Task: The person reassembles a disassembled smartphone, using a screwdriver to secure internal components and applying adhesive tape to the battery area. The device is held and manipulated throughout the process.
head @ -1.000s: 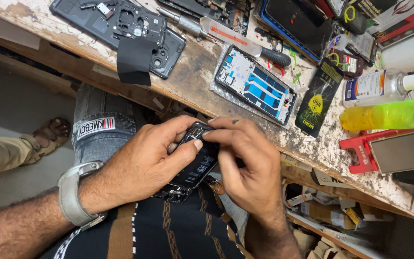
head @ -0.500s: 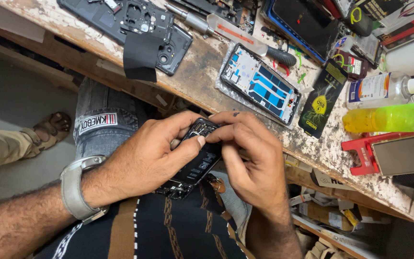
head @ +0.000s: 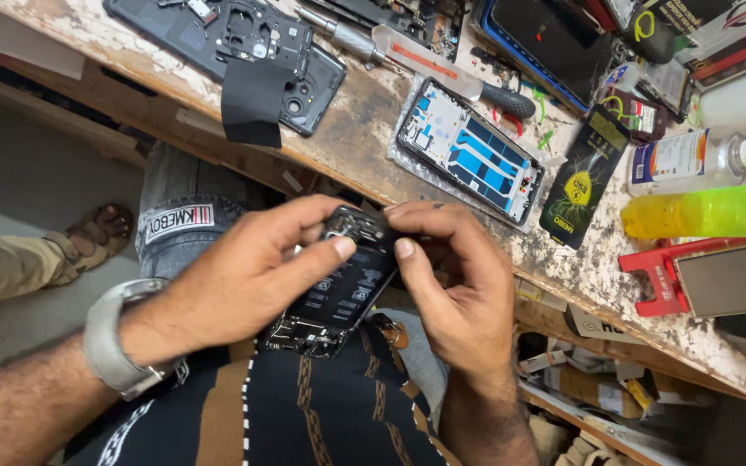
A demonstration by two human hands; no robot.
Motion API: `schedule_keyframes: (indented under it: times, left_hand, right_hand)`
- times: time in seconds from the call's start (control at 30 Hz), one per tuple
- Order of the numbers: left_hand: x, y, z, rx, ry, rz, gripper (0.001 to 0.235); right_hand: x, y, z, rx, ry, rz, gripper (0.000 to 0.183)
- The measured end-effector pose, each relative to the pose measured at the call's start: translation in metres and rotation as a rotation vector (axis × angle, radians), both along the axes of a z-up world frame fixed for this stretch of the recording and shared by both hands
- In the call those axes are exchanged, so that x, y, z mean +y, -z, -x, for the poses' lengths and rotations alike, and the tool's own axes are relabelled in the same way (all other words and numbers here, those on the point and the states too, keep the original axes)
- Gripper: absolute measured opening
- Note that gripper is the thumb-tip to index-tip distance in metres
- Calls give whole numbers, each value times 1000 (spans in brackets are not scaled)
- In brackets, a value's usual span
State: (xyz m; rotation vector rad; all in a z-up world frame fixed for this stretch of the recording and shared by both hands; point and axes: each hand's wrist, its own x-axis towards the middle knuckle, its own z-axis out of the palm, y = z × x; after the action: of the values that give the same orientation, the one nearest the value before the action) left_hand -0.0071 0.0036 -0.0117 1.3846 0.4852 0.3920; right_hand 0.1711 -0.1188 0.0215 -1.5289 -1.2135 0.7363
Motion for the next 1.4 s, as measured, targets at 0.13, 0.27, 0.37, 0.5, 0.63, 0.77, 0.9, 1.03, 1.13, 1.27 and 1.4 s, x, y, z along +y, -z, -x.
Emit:
schedule_keyframes:
  times: [0.13, 0.27, 0.37, 0.5, 0.63, 0.77, 0.9, 1.03, 1.13, 1.27, 1.4]
  left_hand:
    - [11, 3, 10, -130, -7, 252, 36]
    - [16, -1, 12, -249, -104, 303, 36]
    - [12, -4, 5, -338, -210, 404, 32]
    - [10, -6, -2, -349, -306, 445, 29]
    - [11, -8, -3, -381, -325, 489, 29]
    - [10, -10, 5, -344, -321, 492, 30]
    - [19, -11, 13, -261, -318, 481, 29]
    - [27, -8, 16, -241, -310, 452, 26]
    - [29, -6, 15, -233, -309, 400, 25]
    - [29, -6, 14, -276, -284, 382, 21]
    - [29, -5, 16, -333, -221, 355, 22]
  right_hand:
    - [1, 15, 0, 290, 40, -10, 37]
    - [0, 25, 5, 414, -6, 30, 48]
    - [-2, 28, 8, 531, -62, 72, 45]
    - [-5, 30, 9, 548, -84, 96, 45]
    - [-6, 33, 7, 529, -25, 70, 40]
    - [-7, 35, 4, 476, 48, 62, 40]
    - [-6, 33, 2, 510, 77, 15, 40]
    - [-10, 28, 2, 445, 100, -14, 39]
    - [-11, 27, 3, 406, 134, 2, 39]
    - [-11, 28, 5, 335, 132, -3, 39]
    - [-14, 30, 5, 300, 166, 19, 38]
